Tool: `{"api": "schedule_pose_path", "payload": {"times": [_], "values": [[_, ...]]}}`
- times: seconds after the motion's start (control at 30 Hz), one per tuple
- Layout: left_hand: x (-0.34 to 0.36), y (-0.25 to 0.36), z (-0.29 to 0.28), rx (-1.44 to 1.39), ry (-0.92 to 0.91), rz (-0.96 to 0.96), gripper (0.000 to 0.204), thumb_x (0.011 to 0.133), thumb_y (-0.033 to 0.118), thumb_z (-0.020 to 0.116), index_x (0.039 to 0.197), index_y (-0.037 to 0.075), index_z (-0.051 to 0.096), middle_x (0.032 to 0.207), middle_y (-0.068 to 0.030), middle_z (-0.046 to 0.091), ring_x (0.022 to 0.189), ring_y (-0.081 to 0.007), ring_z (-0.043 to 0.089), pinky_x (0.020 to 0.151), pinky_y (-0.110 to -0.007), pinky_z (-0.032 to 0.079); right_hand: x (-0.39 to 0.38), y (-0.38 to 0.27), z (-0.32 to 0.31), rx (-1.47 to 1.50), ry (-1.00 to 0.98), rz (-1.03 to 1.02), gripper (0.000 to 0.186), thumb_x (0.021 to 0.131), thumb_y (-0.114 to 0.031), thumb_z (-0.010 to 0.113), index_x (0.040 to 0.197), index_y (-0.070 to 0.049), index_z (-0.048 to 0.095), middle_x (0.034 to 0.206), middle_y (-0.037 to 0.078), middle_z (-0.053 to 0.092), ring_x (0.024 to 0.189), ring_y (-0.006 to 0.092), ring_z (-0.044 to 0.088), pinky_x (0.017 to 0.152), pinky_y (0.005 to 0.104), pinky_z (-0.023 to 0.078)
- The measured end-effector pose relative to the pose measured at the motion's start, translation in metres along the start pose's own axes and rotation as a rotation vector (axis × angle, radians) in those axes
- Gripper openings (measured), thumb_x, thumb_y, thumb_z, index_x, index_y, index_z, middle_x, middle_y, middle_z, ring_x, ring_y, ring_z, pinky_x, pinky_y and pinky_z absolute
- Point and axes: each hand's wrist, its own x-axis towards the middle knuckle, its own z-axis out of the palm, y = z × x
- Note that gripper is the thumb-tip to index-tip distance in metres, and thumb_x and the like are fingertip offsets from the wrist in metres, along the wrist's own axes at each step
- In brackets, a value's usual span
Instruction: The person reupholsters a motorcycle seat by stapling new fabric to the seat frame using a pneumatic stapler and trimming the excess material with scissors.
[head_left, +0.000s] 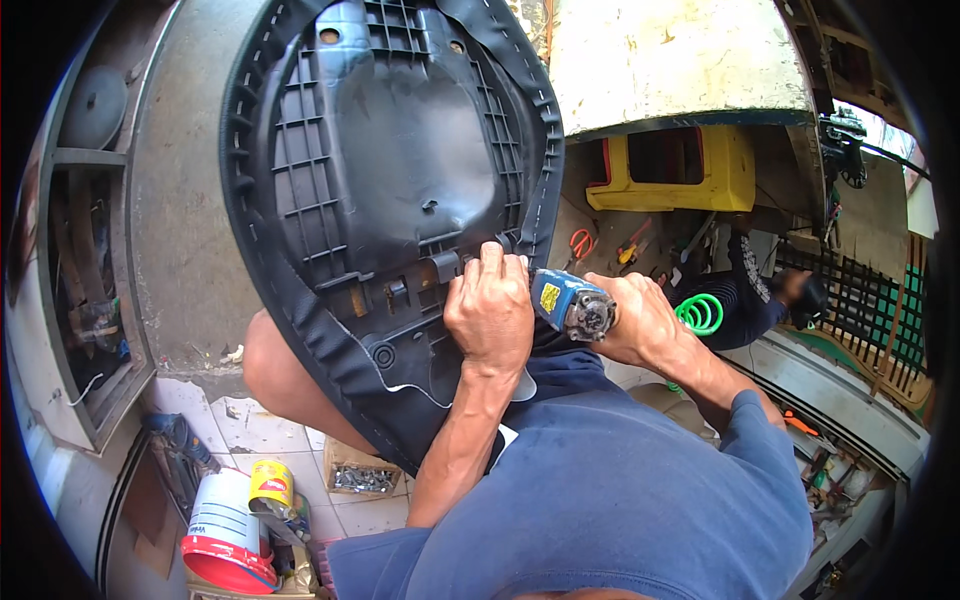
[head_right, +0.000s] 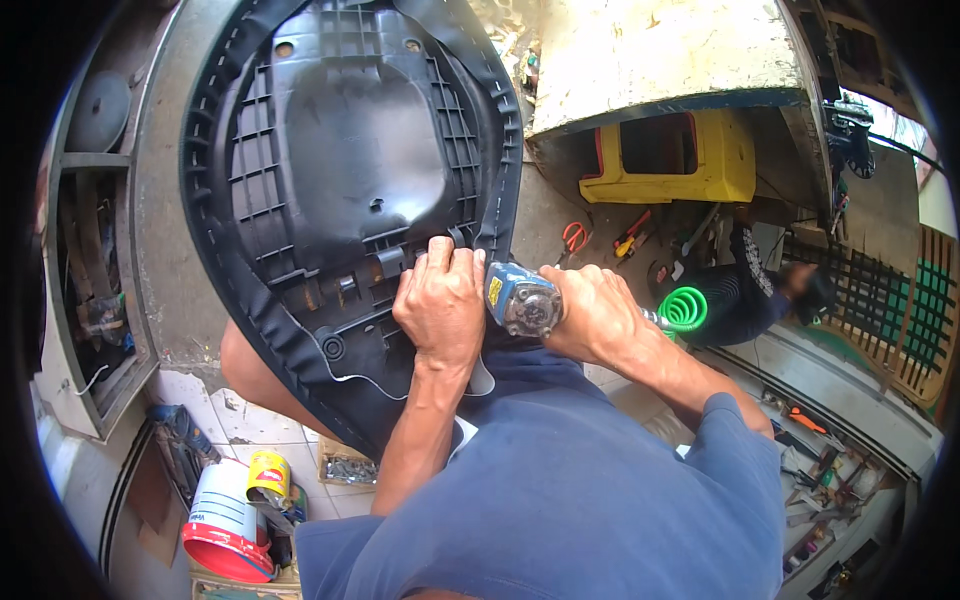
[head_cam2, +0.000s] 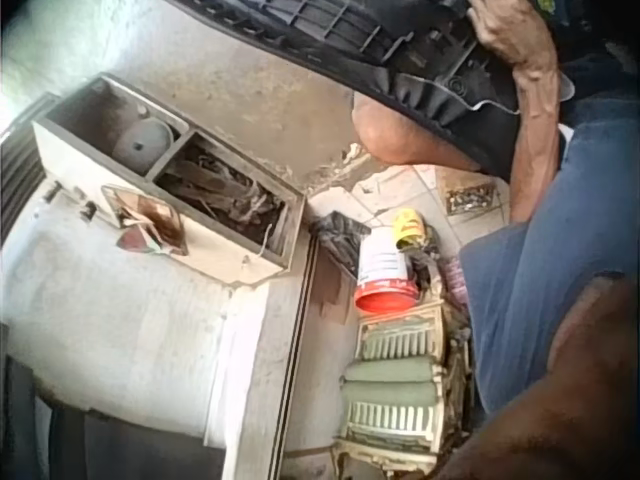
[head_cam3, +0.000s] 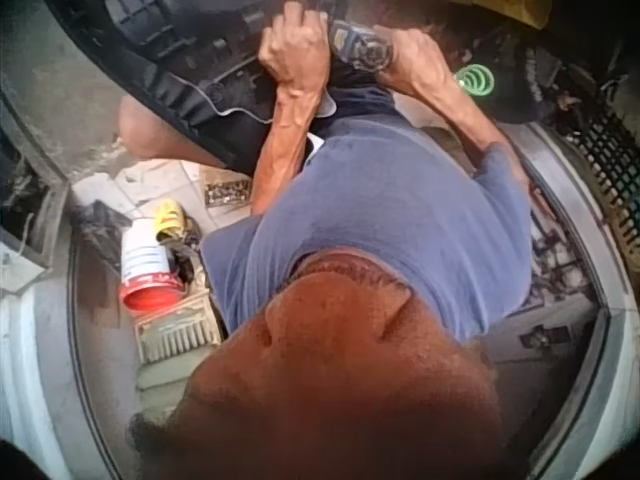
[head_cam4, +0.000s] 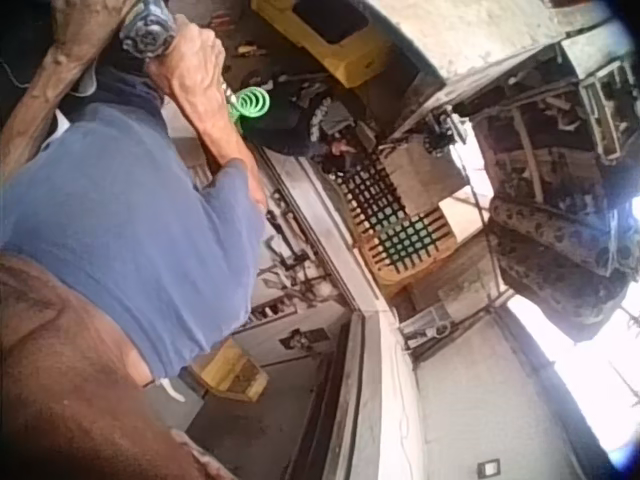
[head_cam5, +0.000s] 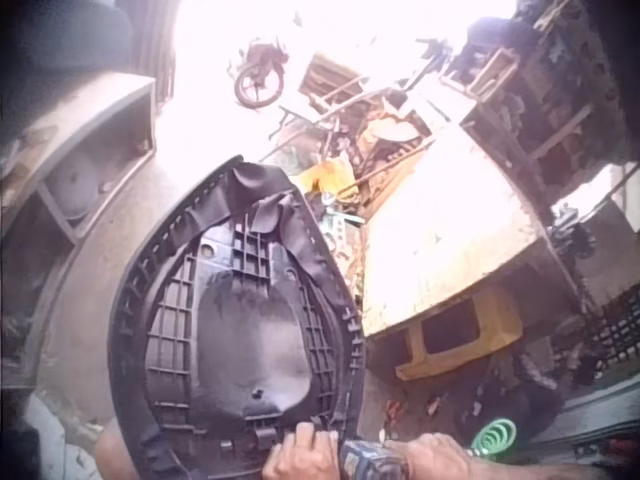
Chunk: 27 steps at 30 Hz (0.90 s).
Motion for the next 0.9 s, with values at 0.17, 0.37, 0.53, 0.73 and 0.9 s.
{"api": "schedule_pose_path", "payload": {"times": [0.17,0.37,0.53,0.73,0.9], "values": [[0.012,-0.011,-0.079,-0.279,-0.058,-0.082,0.008,0.09,0.017,0.077,0.089,0.009,0.076,0.104,-0.009,0.073,0.092,-0.0281,0.073,0.081,-0.041,0.057,-0.007,0.017,0.005,0.131,0.032,-0.091,0.025,0.079,-0.014,0.074,0.1,-0.001,0.072,0.084,0.026,0.072,0.084,0.0445,0.071,0.077,0.0494,0.058],[0.077,-0.098,-0.197,-0.183,0.509,-0.239,0.047,0.102,0.037,0.068,0.13,0.0,0.064,0.123,-0.0128,0.068,0.109,-0.0208,0.065,0.103,-0.036,0.046,-0.022,0.061,0.021,0.671,0.355,-0.058,0.024,0.079,-0.008,0.077,0.1,0.004,0.075,0.086,0.009,0.077,0.077,0.0109,0.069,0.073,0.032,0.056],[0.111,-0.157,-0.15,-1.264,-0.204,-0.734,0.059,0.092,0.034,0.075,0.135,-0.002,0.057,0.117,-0.0143,0.069,0.099,-0.0221,0.07,0.087,-0.034,0.057,-0.022,0.065,0.009,0.561,0.498,-0.148,0.025,0.078,-0.008,0.079,0.1,0.003,0.074,0.084,0.012,0.076,0.072,0.0176,0.072,0.073,0.0336,0.056],[0.091,-0.079,-0.192,-1.017,-0.254,-0.378,0.063,0.085,0.017,0.066,0.142,-0.004,0.05,0.12,-0.0134,0.065,0.103,-0.0217,0.067,0.093,-0.033,0.055,-0.024,0.091,0.02,0.549,0.443,-0.219,0.025,0.076,-0.005,0.08,0.099,0.004,0.073,0.083,0.016,0.075,0.074,0.0263,0.075,0.07,0.0349,0.057],[0.059,0.002,-0.215,-0.73,-0.11,-0.171,0.087,0.087,0.017,0.066,0.162,-0.005,0.027,0.152,-0.021,0.048,0.138,-0.0277,0.05,0.119,-0.037,0.034,-0.013,0.104,0.035,0.504,0.491,-0.378,0.028,0.077,-0.005,0.08,0.102,0.003,0.073,0.086,0.02,0.075,0.079,0.0318,0.077,0.071,0.0361,0.058]]}}
